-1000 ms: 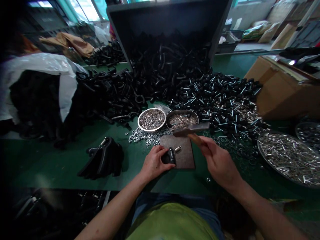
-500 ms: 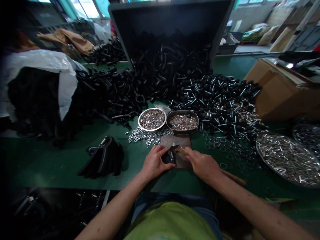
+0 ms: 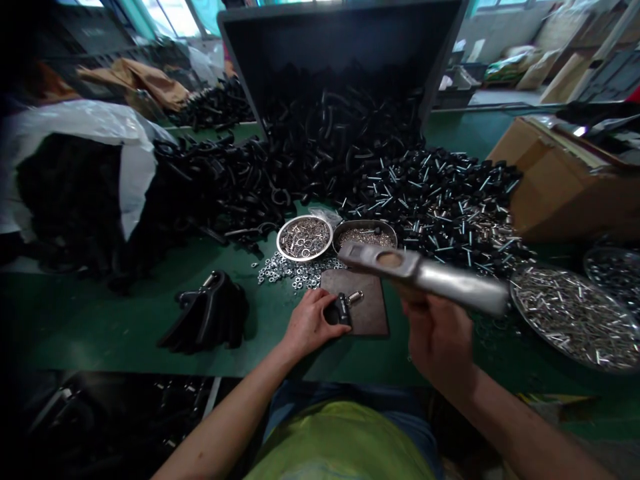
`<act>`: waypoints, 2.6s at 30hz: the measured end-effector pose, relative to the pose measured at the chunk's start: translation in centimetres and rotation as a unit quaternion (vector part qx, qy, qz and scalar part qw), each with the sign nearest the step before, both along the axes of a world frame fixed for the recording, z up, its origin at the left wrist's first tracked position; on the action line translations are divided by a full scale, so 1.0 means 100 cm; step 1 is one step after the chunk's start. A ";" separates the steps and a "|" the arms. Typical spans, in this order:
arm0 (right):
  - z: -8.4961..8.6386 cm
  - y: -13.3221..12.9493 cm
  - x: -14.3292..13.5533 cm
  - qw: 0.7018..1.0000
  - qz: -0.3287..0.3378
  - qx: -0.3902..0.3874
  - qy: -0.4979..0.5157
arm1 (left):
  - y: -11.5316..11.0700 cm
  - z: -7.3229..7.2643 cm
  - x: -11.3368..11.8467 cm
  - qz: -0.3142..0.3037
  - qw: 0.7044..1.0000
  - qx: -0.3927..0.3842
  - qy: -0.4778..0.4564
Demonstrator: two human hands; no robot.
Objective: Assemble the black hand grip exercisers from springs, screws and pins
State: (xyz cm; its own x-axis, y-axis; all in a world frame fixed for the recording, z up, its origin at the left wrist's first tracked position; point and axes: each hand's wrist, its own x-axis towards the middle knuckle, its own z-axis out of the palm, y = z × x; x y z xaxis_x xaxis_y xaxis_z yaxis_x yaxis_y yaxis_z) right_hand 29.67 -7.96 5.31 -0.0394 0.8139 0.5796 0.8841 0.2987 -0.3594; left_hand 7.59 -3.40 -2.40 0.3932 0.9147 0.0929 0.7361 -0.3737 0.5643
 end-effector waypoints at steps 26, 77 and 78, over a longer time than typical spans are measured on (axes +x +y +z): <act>-0.060 0.011 0.014 0.958 0.015 -0.208 -0.198 | -0.001 0.000 0.002 0.020 1.000 -0.015 0.002; -0.082 0.054 -0.043 0.961 0.117 -0.160 -0.192 | 0.212 0.073 -0.121 0.193 0.951 -0.022 0.239; -0.082 0.054 -0.043 0.962 0.115 -0.161 -0.186 | 0.212 0.075 -0.121 0.199 0.952 -0.018 0.233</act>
